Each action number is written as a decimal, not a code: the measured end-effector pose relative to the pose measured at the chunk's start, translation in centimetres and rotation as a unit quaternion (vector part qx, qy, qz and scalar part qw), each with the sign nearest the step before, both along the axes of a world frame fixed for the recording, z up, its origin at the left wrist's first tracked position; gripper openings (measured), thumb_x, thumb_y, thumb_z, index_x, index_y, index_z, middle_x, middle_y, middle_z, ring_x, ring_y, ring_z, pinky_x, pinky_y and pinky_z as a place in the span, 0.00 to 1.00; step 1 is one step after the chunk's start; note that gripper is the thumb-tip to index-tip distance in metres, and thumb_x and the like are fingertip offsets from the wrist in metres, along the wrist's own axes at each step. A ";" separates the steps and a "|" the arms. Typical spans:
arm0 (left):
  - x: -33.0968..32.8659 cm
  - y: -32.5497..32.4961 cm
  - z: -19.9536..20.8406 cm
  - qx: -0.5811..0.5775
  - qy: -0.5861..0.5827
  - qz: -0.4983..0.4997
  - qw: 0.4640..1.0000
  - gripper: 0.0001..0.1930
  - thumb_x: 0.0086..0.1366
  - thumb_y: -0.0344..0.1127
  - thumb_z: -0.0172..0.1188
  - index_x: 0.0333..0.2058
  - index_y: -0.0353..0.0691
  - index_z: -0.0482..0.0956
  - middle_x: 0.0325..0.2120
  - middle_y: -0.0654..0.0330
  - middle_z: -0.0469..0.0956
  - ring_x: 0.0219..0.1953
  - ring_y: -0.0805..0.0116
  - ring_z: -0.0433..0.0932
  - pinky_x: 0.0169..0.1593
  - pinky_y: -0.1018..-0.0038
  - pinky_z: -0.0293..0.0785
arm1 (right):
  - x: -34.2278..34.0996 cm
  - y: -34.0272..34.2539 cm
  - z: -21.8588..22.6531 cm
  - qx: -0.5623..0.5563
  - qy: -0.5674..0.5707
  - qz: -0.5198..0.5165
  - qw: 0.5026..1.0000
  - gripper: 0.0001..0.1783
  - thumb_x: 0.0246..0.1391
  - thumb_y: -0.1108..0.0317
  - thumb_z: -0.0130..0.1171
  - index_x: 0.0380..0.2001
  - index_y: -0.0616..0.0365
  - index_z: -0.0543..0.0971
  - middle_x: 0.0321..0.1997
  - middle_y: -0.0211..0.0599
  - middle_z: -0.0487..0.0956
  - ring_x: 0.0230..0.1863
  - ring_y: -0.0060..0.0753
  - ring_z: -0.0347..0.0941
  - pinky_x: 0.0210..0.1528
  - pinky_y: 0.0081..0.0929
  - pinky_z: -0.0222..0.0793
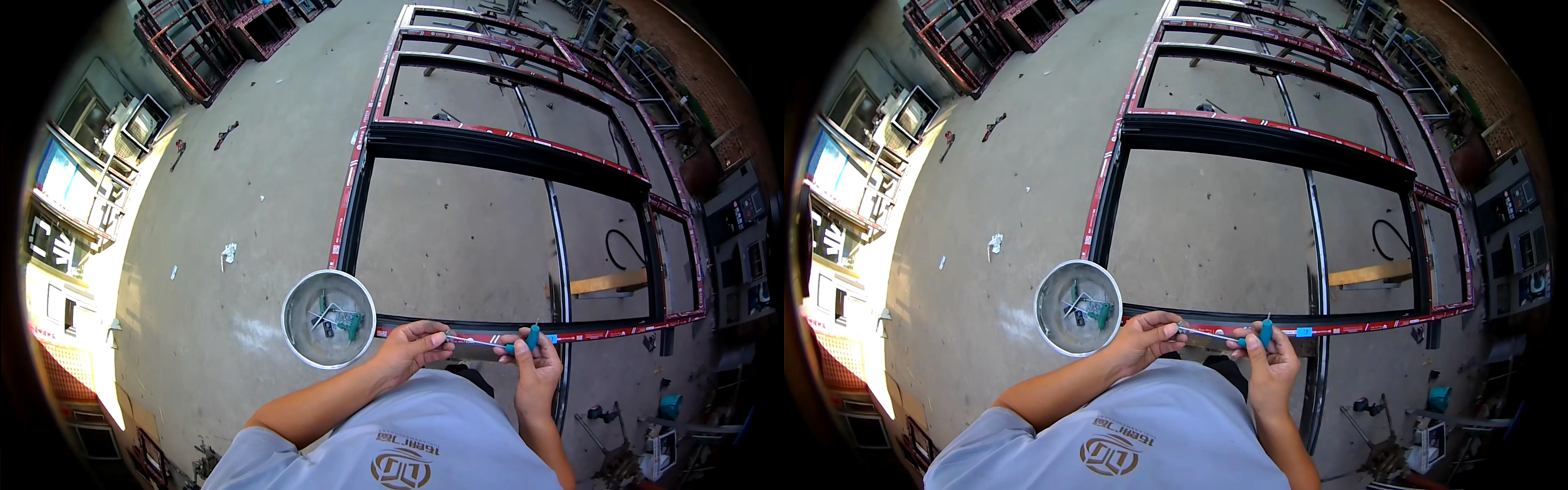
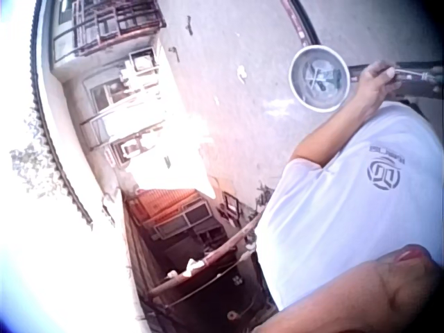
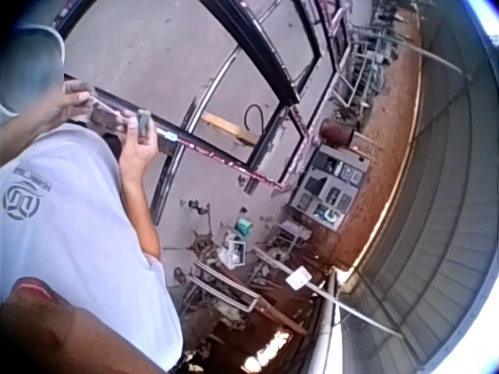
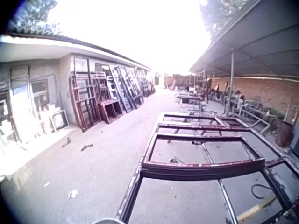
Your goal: The person assembles a window frame by inserting screws into pre-drilled holes and tightening them with a screwdriver. They repeatedly retrieve screws from a bucket, align the frame sections, and secure the joints.
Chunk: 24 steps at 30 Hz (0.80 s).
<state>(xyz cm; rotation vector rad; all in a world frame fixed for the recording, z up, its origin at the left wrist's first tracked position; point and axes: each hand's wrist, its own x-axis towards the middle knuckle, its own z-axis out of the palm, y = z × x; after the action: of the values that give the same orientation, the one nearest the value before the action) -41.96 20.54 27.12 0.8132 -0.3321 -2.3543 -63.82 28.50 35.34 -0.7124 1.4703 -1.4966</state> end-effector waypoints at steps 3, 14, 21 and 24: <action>0.2 -0.1 0.1 -0.016 -0.026 -0.012 0.999 0.13 0.70 0.30 0.65 0.50 0.34 0.80 0.46 0.54 0.83 0.48 0.62 0.85 0.55 0.66 0.85 | 0.0 0.0 0.1 0.003 0.007 0.003 1.000 0.13 0.68 0.73 0.58 0.53 0.69 0.75 0.45 0.48 0.85 0.41 0.34 0.85 0.41 0.24 0.81; 1.0 0.0 0.6 -0.019 -0.075 -0.037 0.996 0.15 0.71 0.32 0.65 0.53 0.32 0.79 0.43 0.54 0.83 0.45 0.65 0.85 0.52 0.70 0.85 | -0.9 -0.1 0.2 -0.066 0.104 0.111 0.986 0.14 0.66 0.80 0.58 0.53 0.69 0.77 0.44 0.49 0.85 0.42 0.35 0.85 0.44 0.29 0.82; 1.2 0.0 0.4 -0.019 -0.056 -0.035 0.998 0.16 0.70 0.32 0.66 0.53 0.32 0.79 0.42 0.54 0.83 0.44 0.66 0.85 0.51 0.71 0.85 | -1.0 -0.3 -0.1 -0.059 0.087 0.121 0.987 0.14 0.65 0.81 0.58 0.54 0.68 0.77 0.45 0.49 0.85 0.43 0.36 0.85 0.44 0.30 0.83; 1.2 0.1 0.3 -0.019 -0.073 -0.039 0.996 0.16 0.70 0.32 0.66 0.53 0.32 0.80 0.41 0.54 0.84 0.43 0.66 0.85 0.50 0.71 0.85 | -1.4 -0.4 0.1 -0.070 0.162 0.173 0.969 0.14 0.64 0.82 0.59 0.53 0.69 0.77 0.45 0.49 0.85 0.44 0.37 0.85 0.47 0.33 0.84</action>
<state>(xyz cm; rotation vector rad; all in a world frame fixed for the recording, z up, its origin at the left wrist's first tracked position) -40.80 20.60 27.44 0.9734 -0.4769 -2.3581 -65.18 28.12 35.40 -1.2795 1.3909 -1.2609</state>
